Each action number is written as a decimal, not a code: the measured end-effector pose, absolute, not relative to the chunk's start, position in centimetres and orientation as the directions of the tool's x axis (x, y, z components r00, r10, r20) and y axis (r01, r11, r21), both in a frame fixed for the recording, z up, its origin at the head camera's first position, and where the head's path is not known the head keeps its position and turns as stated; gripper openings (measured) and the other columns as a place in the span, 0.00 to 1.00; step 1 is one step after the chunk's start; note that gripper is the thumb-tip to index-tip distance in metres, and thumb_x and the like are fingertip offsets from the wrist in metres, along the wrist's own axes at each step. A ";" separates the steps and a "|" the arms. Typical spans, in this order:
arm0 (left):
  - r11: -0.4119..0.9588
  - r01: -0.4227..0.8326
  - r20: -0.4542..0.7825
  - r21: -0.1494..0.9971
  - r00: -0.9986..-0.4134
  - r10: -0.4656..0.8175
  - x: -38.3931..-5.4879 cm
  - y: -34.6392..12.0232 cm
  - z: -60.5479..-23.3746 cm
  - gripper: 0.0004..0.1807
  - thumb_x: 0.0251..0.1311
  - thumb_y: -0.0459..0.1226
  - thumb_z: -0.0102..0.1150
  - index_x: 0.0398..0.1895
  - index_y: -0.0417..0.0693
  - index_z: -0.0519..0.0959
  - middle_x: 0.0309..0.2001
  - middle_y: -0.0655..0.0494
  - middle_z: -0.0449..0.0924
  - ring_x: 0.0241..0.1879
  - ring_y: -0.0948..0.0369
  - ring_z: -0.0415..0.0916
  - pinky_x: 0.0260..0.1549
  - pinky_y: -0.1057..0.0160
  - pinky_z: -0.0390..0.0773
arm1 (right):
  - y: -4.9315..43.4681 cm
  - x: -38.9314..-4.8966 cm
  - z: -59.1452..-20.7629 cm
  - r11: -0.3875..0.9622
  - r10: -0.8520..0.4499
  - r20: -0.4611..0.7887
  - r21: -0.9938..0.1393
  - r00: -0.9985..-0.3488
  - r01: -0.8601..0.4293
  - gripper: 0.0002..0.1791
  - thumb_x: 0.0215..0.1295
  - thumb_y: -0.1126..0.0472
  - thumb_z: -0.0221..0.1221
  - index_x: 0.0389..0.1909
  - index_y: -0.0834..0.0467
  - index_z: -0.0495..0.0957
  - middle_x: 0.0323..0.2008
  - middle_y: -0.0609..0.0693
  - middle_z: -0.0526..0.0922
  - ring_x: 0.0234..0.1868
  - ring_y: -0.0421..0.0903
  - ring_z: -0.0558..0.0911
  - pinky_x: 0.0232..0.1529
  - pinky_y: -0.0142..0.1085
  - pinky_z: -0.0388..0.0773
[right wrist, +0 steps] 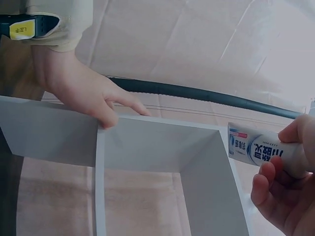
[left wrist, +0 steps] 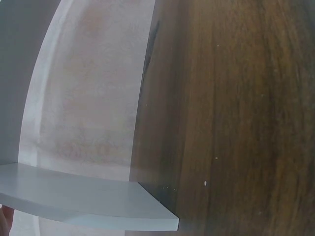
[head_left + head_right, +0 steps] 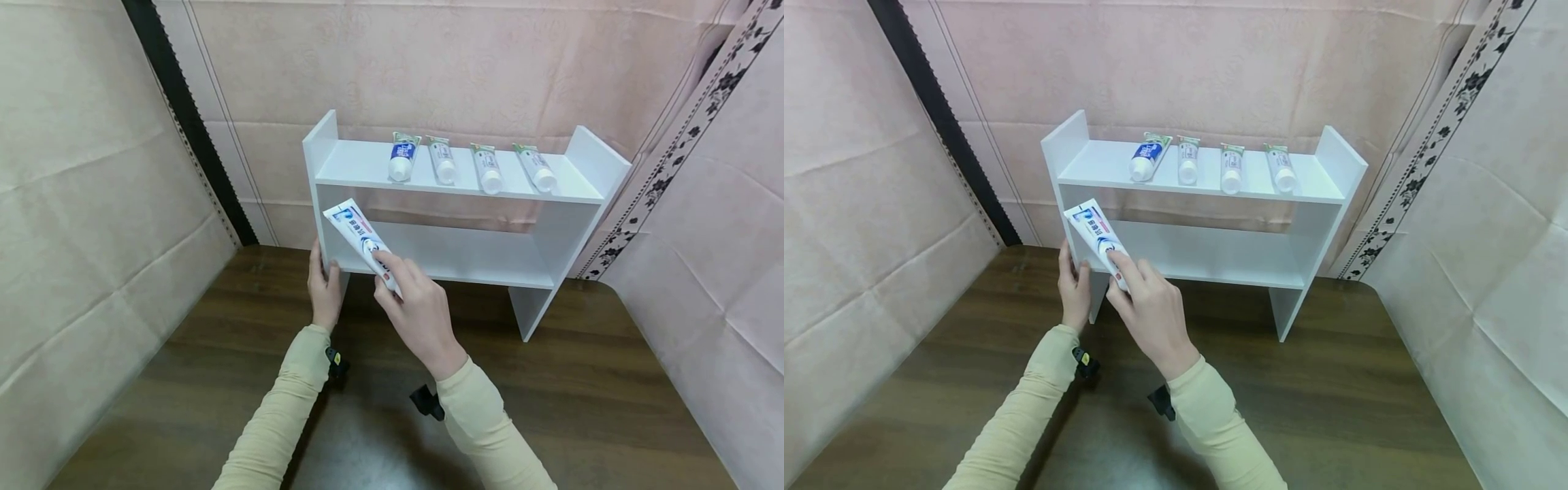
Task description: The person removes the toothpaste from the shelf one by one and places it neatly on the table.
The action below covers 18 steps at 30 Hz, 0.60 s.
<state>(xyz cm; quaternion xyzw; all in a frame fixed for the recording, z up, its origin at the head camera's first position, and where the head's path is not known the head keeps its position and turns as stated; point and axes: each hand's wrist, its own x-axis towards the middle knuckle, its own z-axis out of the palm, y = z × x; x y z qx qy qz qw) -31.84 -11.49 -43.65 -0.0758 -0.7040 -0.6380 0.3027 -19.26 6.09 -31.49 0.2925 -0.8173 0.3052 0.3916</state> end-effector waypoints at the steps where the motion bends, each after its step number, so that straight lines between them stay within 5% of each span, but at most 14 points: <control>1: 0.170 0.496 0.525 0.851 -0.802 -0.284 -32.2 -11.6 -44.0 0.32 0.72 0.38 0.44 0.76 0.65 0.52 0.72 0.53 0.60 0.66 0.49 0.65 0.62 0.42 0.68 | 6.1 -19.2 -31.6 0.641 -0.240 0.818 -0.271 -0.523 -0.718 0.18 0.63 0.65 0.58 0.55 0.58 0.76 0.38 0.54 0.83 0.29 0.43 0.80 0.24 0.29 0.75; 11: 0.169 0.520 0.546 0.837 -0.783 -0.297 -32.5 -11.6 -44.3 0.31 0.70 0.40 0.44 0.74 0.70 0.54 0.72 0.57 0.60 0.65 0.52 0.65 0.61 0.42 0.68 | 6.4 -19.1 -32.3 0.619 -0.245 0.822 -0.275 -0.514 -0.736 0.18 0.62 0.65 0.59 0.54 0.58 0.78 0.45 0.56 0.85 0.36 0.46 0.84 0.31 0.34 0.82; 18: 0.123 0.515 0.527 0.848 -0.794 -0.304 -31.8 -11.4 -43.6 0.30 0.71 0.36 0.42 0.75 0.61 0.55 0.72 0.51 0.61 0.65 0.52 0.64 0.63 0.44 0.66 | 6.6 -18.8 -33.4 0.598 -0.252 0.817 -0.290 -0.519 -0.747 0.18 0.61 0.67 0.60 0.54 0.58 0.78 0.42 0.56 0.85 0.33 0.44 0.82 0.30 0.32 0.80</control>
